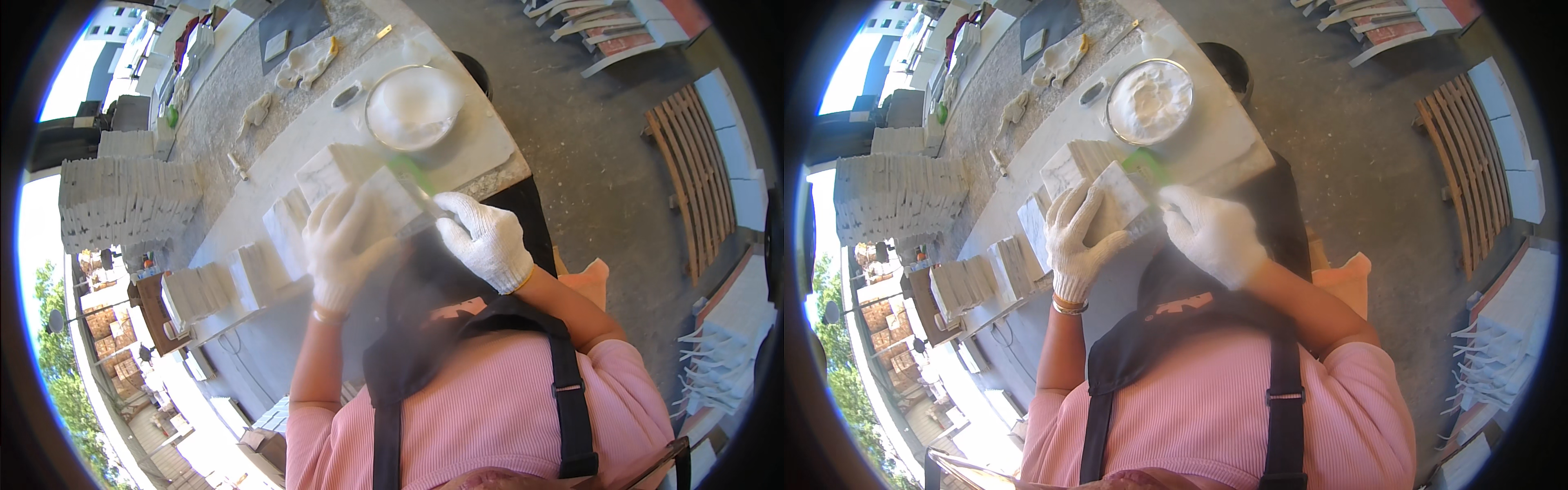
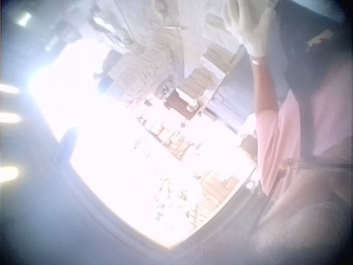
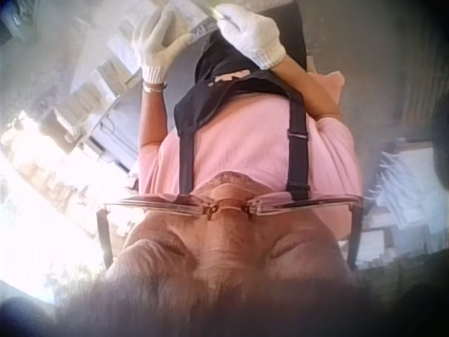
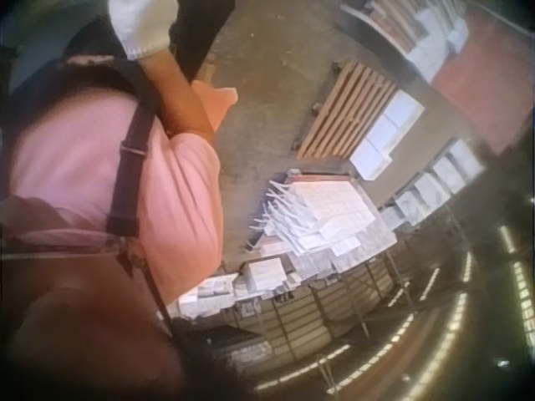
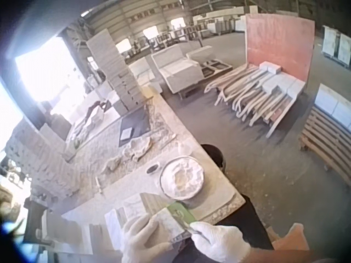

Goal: The person applies a white paste to rectangular tiles using a small metal spatula and a green plastic scraper. They scoop paste from a metal bowl, spread it onto each tile, and place the treated tiles into a stack on the table.

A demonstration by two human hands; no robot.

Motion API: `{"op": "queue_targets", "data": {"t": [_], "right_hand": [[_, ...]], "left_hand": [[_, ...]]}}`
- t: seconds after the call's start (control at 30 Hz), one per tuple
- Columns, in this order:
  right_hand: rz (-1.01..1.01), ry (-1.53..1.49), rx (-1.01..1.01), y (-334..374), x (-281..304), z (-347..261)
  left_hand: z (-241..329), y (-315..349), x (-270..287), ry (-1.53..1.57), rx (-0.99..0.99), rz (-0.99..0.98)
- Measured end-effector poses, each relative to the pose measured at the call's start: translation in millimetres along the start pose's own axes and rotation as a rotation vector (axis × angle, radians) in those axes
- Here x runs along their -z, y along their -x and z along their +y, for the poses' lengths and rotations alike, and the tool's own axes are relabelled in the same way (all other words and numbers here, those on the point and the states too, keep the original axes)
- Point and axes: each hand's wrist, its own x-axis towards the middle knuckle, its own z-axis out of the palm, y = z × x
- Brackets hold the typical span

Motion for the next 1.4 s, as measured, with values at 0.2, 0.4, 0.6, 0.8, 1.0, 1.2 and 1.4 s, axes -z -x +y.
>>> {"op": "queue_targets", "data": {"t": [0.2,0.4,0.6,0.8,1.0,1.2,1.4], "right_hand": [[-0.012,0.085,0.050,6,1,-7],[0.007,0.107,0.131,4,4,-11],[-0.022,0.085,0.137,4,7,-12],[-0.049,0.105,0.167,1,9,-13],[-0.052,0.094,0.178,0,4,-12],[0.010,0.120,0.223,-6,-15,-2],[-0.060,0.125,0.069,-11,-30,13]], "left_hand": [[1,2,0,0.006,0.025,-0.006],[0,2,0,0.017,0.034,-0.010],[0,3,-1,-0.004,0.048,-0.016],[-1,2,-1,-0.004,0.043,-0.021],[2,0,1,-0.002,0.038,-0.028],[2,1,1,-0.006,0.026,-0.015],[-2,0,-1,-0.006,-0.019,-0.010]]}}
